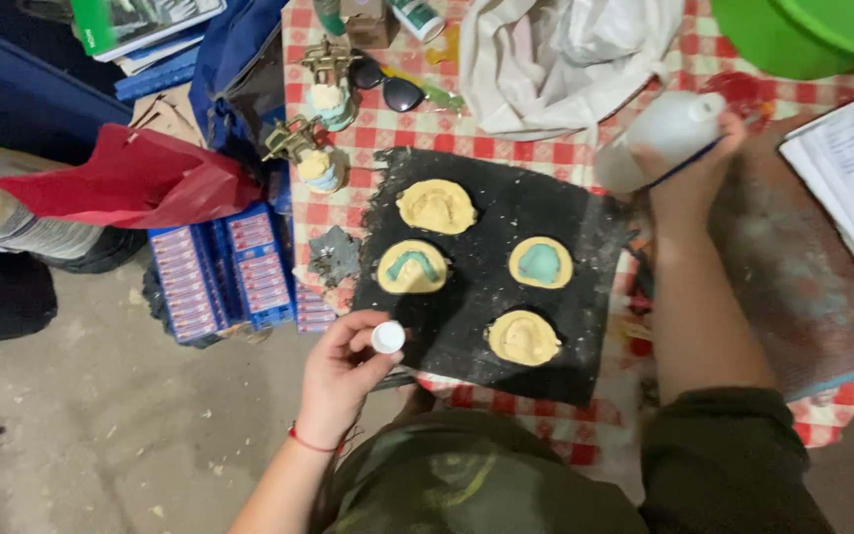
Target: The person paints the surface of several small, round ceramic pieces with a brush. They repeatedly dip the brush into a small white cap held in the other hand to apply a light-colored substance. The person also pours liquid from a large white bottle into the cap during the process.
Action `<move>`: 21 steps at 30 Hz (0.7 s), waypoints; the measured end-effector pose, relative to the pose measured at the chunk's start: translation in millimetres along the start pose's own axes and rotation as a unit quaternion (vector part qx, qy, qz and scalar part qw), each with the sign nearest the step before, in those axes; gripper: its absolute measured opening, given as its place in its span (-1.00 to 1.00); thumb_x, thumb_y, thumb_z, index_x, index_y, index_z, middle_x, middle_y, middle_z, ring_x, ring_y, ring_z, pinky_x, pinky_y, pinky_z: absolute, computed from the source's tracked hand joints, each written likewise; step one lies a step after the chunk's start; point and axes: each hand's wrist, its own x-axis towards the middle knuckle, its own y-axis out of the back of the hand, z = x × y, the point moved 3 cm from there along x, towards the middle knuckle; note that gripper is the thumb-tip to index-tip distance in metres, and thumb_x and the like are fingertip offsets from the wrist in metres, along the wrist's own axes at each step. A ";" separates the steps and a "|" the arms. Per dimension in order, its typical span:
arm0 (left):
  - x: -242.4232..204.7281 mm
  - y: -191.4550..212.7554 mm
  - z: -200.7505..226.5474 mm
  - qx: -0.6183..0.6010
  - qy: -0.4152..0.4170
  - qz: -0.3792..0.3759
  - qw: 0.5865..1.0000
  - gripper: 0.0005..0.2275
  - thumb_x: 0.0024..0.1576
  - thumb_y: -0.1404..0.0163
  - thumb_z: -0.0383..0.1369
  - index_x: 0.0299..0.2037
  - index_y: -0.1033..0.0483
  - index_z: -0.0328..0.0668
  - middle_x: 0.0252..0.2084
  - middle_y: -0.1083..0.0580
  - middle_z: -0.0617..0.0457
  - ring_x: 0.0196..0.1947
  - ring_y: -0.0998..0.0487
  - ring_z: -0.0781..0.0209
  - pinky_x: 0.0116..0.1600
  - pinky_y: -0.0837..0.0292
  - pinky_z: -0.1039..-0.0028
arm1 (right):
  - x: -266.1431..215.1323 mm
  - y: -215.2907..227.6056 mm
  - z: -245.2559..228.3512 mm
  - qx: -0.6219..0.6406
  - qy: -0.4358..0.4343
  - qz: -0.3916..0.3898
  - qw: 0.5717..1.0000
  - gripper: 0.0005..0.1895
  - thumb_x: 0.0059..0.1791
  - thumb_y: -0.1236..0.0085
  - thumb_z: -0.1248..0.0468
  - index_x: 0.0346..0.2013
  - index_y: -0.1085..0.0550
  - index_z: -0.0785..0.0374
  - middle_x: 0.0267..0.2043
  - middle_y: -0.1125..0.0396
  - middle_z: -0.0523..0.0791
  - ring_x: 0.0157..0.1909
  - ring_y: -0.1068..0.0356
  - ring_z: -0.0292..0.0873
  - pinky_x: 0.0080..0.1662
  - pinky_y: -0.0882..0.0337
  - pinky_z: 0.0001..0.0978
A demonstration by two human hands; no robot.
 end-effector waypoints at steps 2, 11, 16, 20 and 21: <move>11.5 7.3 -13.1 0.004 0.001 -0.010 1.000 -0.64 0.00 -0.22 -0.60 0.01 -0.49 -0.23 -0.21 -0.63 0.06 -0.16 -0.56 0.38 0.02 -0.49 0.53 | -0.8 6.2 -3.3 0.065 0.024 0.012 0.998 -0.07 -0.26 -0.45 0.43 0.27 -0.09 0.28 0.25 -0.14 0.17 0.20 -0.27 0.18 0.19 -0.29 -0.06; 58.2 3.9 -36.2 0.005 0.014 -0.015 1.000 -0.61 -0.05 -0.26 -0.61 0.01 -0.52 -0.22 -0.24 -0.63 0.07 -0.20 -0.53 0.41 0.04 -0.47 0.53 | -119.9 -6.0 -140.5 0.175 0.041 -0.088 0.980 -0.92 0.03 -0.12 0.40 -0.33 -0.45 0.17 -0.28 -0.40 -0.03 -0.20 -0.42 -0.08 -0.08 -0.44 -0.27; 79.0 -9.3 -57.8 -0.017 0.028 -0.013 0.999 -0.56 -0.09 -0.30 -0.60 0.03 -0.54 -0.27 -0.33 -0.63 0.07 -0.32 -0.49 0.47 -0.08 -0.45 0.59 | -146.3 -18.9 -199.8 0.264 -0.047 -0.274 0.924 -0.79 -0.04 -0.20 0.43 -0.11 -0.52 0.42 -0.22 -0.49 0.03 -0.09 -0.53 0.01 0.07 -0.50 -0.18; 90.3 -21.8 -55.3 -0.036 0.021 -0.024 0.999 -0.57 -0.09 -0.31 -0.59 0.02 -0.55 -0.24 -0.32 -0.63 0.11 -0.32 -0.50 0.53 -0.07 -0.45 0.65 | -133.2 -24.5 -257.2 0.203 0.121 -0.324 0.916 -0.90 -0.07 -0.22 0.33 -0.28 -0.63 0.21 -0.18 -0.52 -0.07 -0.13 -0.54 -0.02 -0.02 -0.52 -0.18; 91.4 -25.2 -58.4 -0.035 0.021 -0.026 0.999 -0.58 -0.08 -0.31 -0.58 0.01 -0.55 -0.22 -0.32 -0.63 0.12 -0.33 -0.50 0.54 -0.07 -0.45 0.66 | -130.7 -25.1 -272.1 0.222 0.170 -0.332 0.901 -0.86 -0.02 -0.11 0.34 -0.31 -0.61 0.28 -0.24 -0.51 0.00 -0.22 -0.52 0.06 -0.11 -0.53 -0.07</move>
